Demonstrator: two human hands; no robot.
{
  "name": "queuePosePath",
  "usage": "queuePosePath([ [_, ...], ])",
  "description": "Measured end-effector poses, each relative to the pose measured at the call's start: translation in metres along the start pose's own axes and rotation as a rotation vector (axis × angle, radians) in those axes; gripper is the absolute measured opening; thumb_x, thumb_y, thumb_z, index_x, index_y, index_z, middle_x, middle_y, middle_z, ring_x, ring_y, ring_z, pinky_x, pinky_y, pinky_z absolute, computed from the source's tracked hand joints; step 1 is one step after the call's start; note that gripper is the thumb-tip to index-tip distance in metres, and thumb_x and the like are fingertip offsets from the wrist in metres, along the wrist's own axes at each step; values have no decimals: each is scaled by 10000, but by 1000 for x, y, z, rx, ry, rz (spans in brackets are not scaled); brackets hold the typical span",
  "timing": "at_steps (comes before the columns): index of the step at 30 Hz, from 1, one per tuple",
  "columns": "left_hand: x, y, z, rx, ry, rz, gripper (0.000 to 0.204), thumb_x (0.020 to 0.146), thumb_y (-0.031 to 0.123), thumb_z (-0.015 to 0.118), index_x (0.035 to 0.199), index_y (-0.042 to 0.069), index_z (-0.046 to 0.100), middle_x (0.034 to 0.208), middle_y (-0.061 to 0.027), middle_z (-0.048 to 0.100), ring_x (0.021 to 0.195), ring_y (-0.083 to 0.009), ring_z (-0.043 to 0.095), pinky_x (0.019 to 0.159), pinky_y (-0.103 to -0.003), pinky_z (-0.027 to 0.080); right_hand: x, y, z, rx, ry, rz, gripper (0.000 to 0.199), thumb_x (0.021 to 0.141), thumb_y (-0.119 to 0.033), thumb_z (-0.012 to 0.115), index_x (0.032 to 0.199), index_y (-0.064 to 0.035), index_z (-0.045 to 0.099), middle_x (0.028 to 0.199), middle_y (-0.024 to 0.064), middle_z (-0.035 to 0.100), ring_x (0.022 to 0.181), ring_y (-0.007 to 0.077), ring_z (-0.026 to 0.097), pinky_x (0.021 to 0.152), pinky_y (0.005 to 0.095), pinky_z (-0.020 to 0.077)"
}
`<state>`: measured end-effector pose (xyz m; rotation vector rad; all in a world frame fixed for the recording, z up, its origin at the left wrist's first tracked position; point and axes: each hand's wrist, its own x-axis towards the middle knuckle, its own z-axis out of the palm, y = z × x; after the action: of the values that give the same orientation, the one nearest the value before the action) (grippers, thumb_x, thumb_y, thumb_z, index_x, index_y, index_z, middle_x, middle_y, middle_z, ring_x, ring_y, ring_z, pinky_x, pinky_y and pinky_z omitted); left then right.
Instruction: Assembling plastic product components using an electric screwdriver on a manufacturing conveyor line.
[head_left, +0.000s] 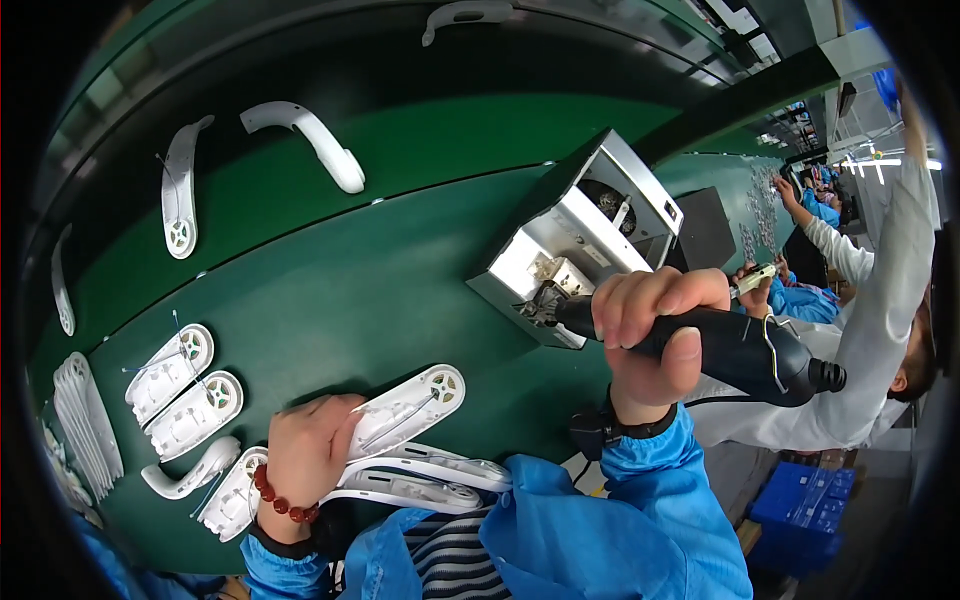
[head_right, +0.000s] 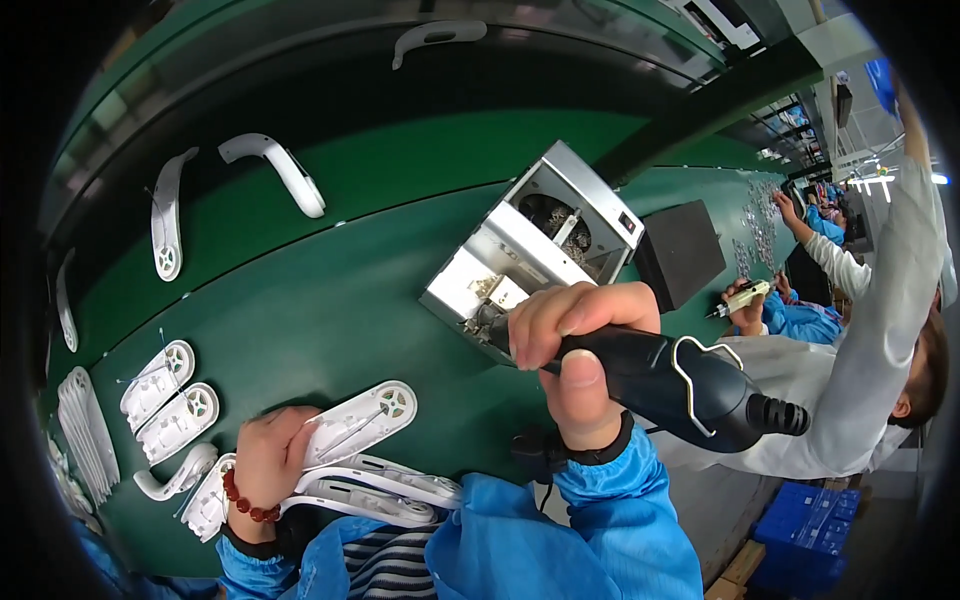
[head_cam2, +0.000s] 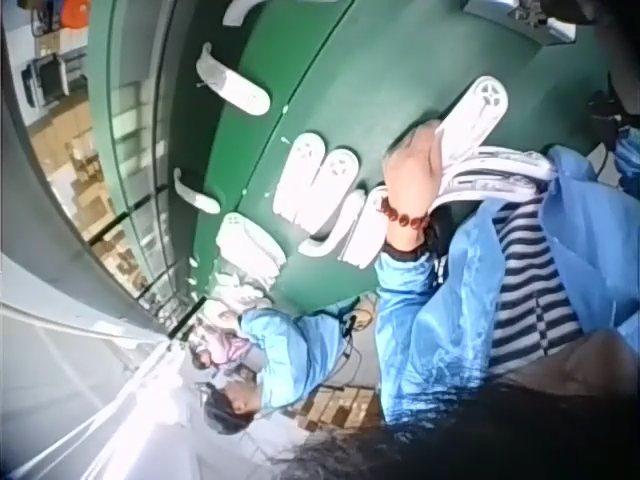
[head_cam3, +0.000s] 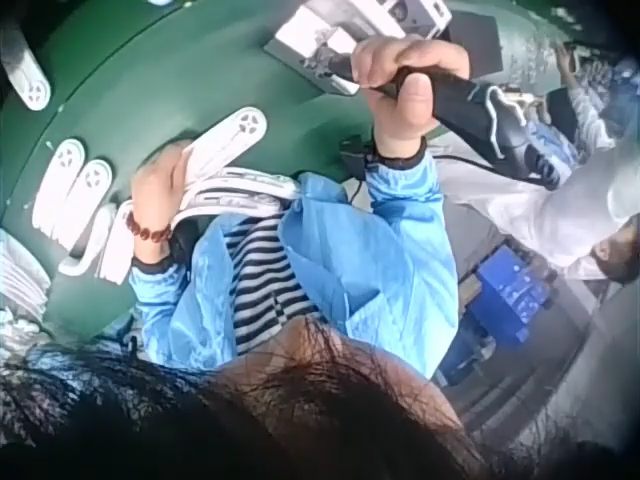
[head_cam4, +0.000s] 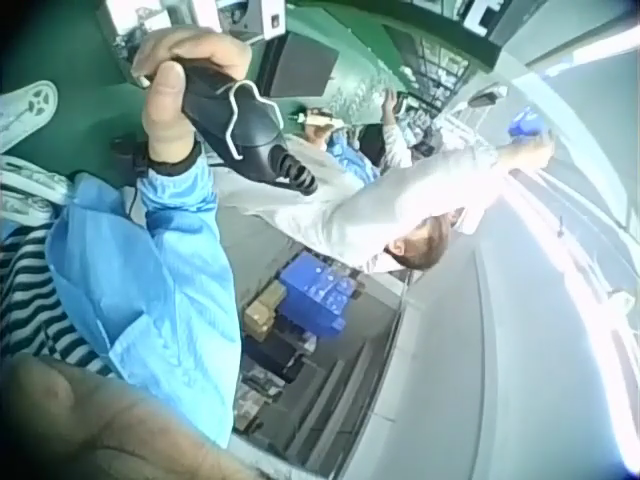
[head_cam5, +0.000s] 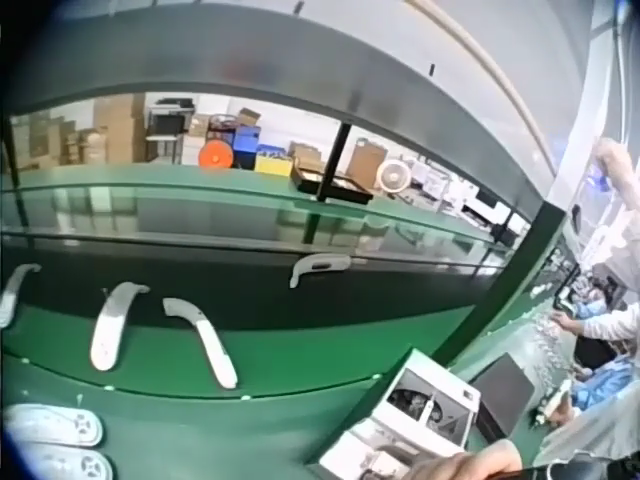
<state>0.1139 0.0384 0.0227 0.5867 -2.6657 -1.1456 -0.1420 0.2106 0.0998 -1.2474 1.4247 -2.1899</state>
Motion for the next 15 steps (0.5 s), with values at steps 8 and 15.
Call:
queuePosePath([
  [8,2,4,-5,-32,-43,-58,107,863,60,605,930,19,677,792,-185,649,693,-383,624,622,-421,497,2,4,7,-39,2,49,341,913,-272,673,1001,-65,417,695,83,549,620,176,536,617,345,485],
  [15,1,5,-7,-30,-50,-47,108,863,59,607,932,22,681,787,-183,648,689,-381,623,621,-418,496,1,-11,11,12,-21,37,355,918,-308,666,1022,-77,417,697,69,536,609,174,522,600,341,460],
])
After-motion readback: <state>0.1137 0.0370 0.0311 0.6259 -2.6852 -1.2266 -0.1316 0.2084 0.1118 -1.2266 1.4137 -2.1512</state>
